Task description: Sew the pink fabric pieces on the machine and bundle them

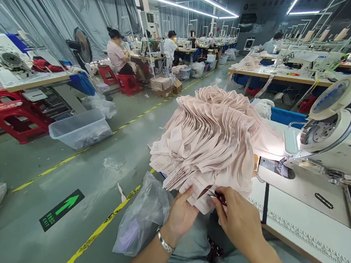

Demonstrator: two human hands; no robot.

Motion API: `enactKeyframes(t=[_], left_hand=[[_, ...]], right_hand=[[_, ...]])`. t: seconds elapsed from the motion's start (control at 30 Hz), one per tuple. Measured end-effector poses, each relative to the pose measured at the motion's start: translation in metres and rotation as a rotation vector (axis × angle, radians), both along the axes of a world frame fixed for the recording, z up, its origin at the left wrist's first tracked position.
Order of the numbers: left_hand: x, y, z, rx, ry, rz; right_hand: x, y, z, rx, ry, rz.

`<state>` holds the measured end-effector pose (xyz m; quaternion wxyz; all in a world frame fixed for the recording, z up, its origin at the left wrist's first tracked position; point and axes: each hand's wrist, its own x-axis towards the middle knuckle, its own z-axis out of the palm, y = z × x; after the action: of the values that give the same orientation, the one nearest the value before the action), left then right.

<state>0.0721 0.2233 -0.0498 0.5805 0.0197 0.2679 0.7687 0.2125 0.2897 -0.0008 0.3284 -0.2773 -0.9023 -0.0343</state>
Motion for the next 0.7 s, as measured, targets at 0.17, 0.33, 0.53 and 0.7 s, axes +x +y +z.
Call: enactKeyframes(t=[0.17,0.33,0.53,0.7], left_hand=[[0.001,0.0,-0.006,0.006,0.003,-0.007],[0.016,-0.004,-0.021,0.031,0.075,-0.125],[0.03,0.0,-0.032,-0.112,0.309,-0.227],[0.007,0.008,-0.019,-0.098,0.137,0.047]], right_hand=[[-0.009,0.002,-0.011,0.087,-0.082,-0.121],[-0.011,0.011,-0.017,-0.026,-0.164,-0.183],[-0.004,0.012,-0.02,-0.155,-0.076,-0.158],[0.017,0.003,-0.016,-0.21,0.056,-0.16]])
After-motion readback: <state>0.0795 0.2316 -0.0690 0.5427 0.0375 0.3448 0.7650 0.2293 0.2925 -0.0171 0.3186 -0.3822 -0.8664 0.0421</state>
